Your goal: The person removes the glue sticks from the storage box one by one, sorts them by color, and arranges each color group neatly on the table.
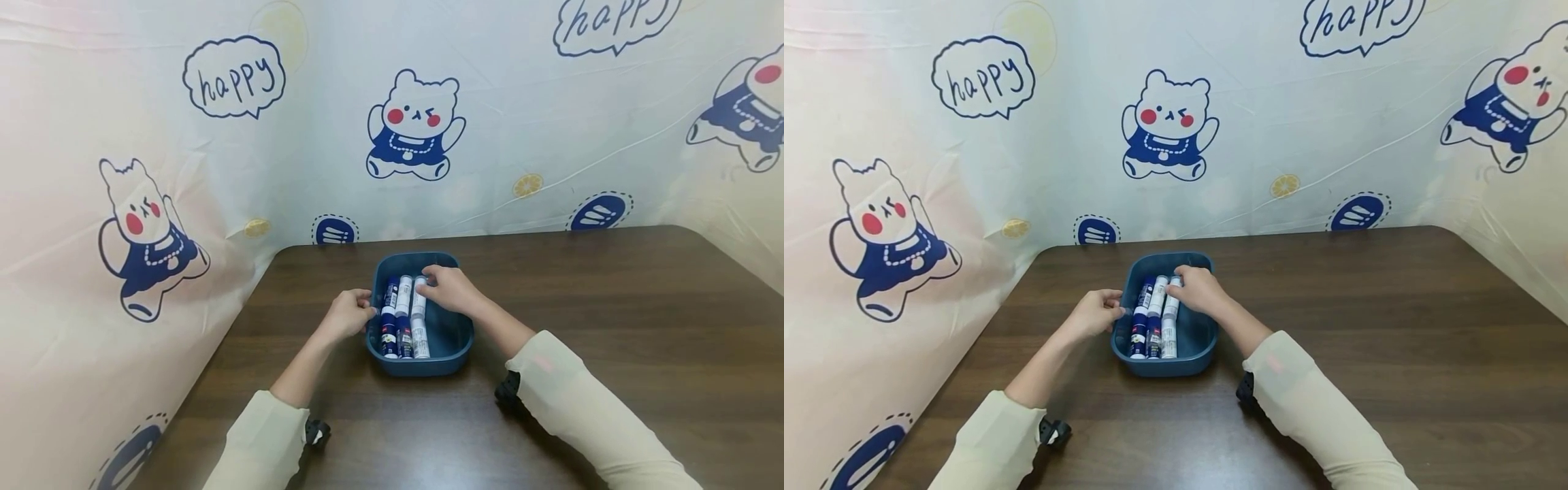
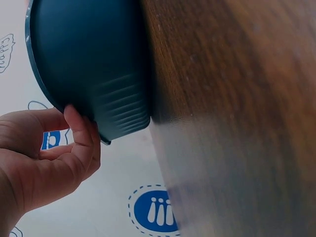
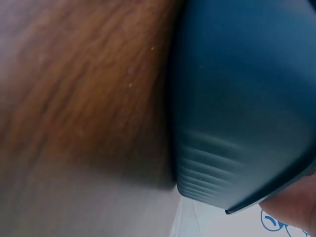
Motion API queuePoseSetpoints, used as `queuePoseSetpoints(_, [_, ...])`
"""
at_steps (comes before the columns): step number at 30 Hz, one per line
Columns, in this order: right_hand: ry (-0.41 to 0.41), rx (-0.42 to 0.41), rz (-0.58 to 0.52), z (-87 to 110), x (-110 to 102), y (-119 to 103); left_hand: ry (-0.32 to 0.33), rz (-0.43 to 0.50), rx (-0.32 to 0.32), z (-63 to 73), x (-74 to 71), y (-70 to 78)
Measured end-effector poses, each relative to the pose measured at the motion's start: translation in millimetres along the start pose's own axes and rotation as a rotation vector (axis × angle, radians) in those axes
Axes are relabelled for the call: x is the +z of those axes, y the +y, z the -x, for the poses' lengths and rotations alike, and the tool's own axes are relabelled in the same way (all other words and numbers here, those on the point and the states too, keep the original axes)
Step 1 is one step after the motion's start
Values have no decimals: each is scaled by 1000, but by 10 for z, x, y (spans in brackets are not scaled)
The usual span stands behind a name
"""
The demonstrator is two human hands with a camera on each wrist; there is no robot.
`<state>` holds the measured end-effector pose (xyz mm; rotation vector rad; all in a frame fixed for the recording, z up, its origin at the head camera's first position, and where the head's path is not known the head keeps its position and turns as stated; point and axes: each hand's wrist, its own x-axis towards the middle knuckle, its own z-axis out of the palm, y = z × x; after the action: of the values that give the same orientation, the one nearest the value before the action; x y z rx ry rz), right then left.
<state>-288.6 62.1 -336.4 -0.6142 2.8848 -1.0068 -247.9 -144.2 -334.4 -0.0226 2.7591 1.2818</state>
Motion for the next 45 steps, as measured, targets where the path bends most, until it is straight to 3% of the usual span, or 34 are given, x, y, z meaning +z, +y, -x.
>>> queuePoseSetpoints(13, [-45, 39, 14, -82, 67, -37, -1, 3, -2, 4, 2, 2])
queuePoseSetpoints(26, [-118, 121, 134, -135, 208, -34, -9, 16, -10, 11, 3, 7])
queuePoseSetpoints(45, [-108, 221, -8, -196, 265, -1, -3, 4, -29, 15, 1, 17])
